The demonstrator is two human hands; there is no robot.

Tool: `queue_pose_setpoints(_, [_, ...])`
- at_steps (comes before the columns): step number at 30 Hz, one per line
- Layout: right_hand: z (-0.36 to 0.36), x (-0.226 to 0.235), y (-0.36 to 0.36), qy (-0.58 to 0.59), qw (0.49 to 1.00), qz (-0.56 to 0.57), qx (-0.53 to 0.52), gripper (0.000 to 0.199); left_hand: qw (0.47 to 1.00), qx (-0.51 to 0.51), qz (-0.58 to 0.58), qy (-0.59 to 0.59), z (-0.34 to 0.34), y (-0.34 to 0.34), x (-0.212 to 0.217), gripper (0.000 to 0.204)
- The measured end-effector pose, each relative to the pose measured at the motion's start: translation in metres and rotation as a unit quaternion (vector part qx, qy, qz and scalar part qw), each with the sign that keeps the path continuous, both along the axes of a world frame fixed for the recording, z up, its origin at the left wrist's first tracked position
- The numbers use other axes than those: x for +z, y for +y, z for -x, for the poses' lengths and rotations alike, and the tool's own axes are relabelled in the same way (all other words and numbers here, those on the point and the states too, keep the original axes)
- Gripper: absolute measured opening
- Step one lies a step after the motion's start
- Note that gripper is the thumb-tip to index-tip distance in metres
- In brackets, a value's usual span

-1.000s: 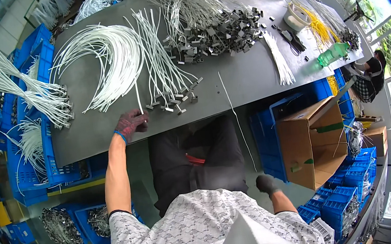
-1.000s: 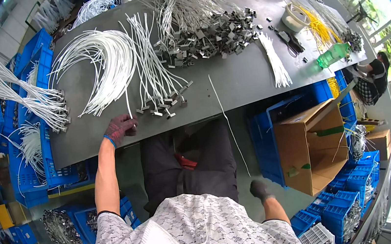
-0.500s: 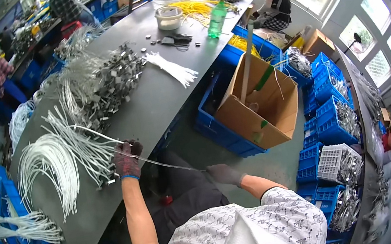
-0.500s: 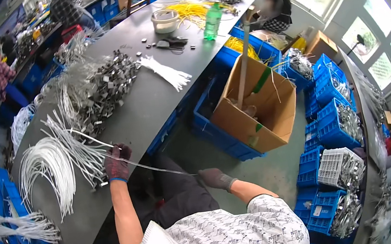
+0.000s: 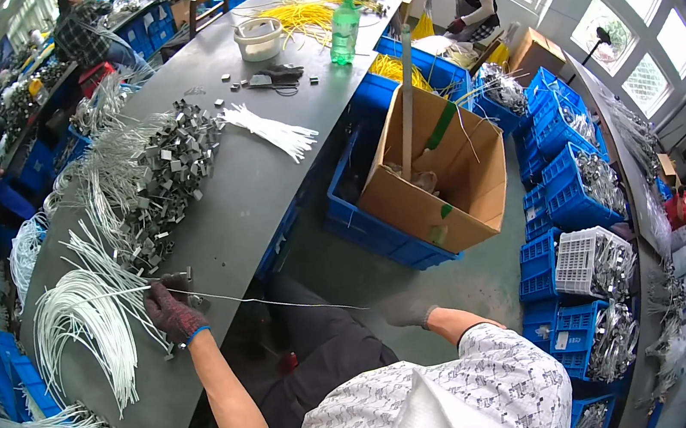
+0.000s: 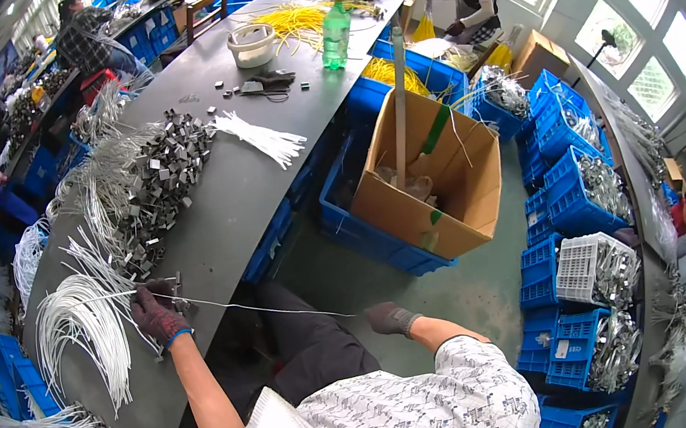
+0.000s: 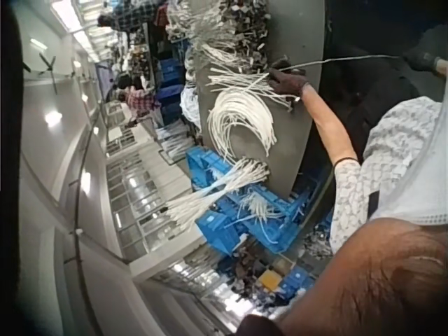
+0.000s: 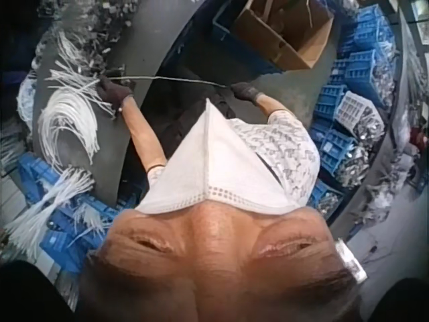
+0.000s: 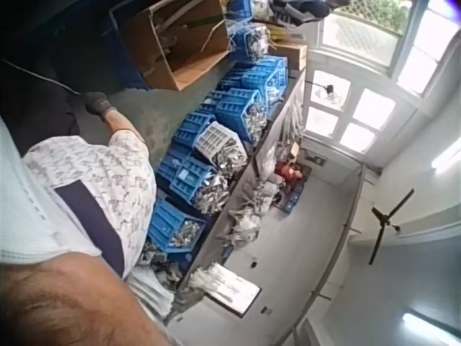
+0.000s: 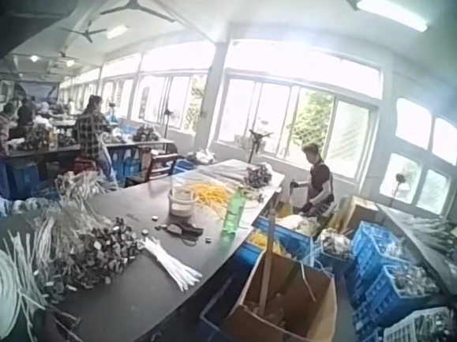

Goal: Bundling and securing groups of white cables using plastic cable ties on an assembly table.

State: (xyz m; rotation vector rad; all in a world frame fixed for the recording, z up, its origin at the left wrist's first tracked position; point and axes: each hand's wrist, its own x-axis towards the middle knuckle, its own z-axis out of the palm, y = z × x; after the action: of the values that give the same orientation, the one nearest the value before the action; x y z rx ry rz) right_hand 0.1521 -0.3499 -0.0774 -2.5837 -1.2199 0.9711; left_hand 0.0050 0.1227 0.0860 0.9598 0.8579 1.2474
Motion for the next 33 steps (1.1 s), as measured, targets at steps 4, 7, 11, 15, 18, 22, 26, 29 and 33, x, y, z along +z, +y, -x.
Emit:
queue_pose_setpoints(4, [-0.001, 0.001, 0.003, 0.007, 1.000, 0.006, 0.007, 0.026, 0.979, -0.190, 0.068, -0.025, 0.002, -0.015, -0.020, 0.010])
queue_pose_setpoints(7, [-0.002, 0.006, 0.018, 0.004, 1.000, -0.001, 0.023, 0.024, 0.941, -0.311, 0.056, 0.118, 0.003, -0.072, -0.046, 0.010])
queue_pose_setpoints(11, [-0.002, 0.027, 0.067, 0.002, 0.998, -0.042, 0.054, 0.029, 0.913, -0.369, 0.125, 0.121, -0.009, -0.134, -0.068, 0.008])
queue_pose_setpoints(15, [0.001, 0.061, 0.100, -0.006, 0.995, -0.064, 0.070, 0.033, 0.942, -0.315, 0.104, 0.048, -0.003, -0.101, -0.044, 0.008])
queue_pose_setpoints(18, [0.007, 0.081, 0.128, -0.016, 0.992, -0.061, 0.109, 0.027, 0.969, -0.235, 0.069, -0.023, 0.005, -0.080, -0.021, 0.015])
queue_pose_setpoints(22, [0.019, 0.107, 0.198, -0.010, 0.981, -0.162, 0.107, 0.027, 0.952, -0.300, 0.051, 0.021, 0.002, -0.101, -0.012, 0.023])
queue_pose_setpoints(26, [0.033, 0.144, 0.231, 0.132, 0.924, -0.353, 0.070, 0.027, 0.941, -0.334, 0.056, -0.020, 0.008, -0.103, 0.002, 0.024])
queue_pose_setpoints(29, [0.035, 0.158, 0.227, 0.453, 0.848, -0.276, 0.016, 0.026, 0.939, -0.331, 0.094, -0.028, 0.020, -0.092, 0.019, 0.024])
queue_pose_setpoints(33, [0.025, 0.145, 0.238, 0.082, 0.853, -0.499, 0.129, 0.026, 0.929, -0.341, -0.071, 0.126, 0.026, -0.096, 0.025, 0.017])
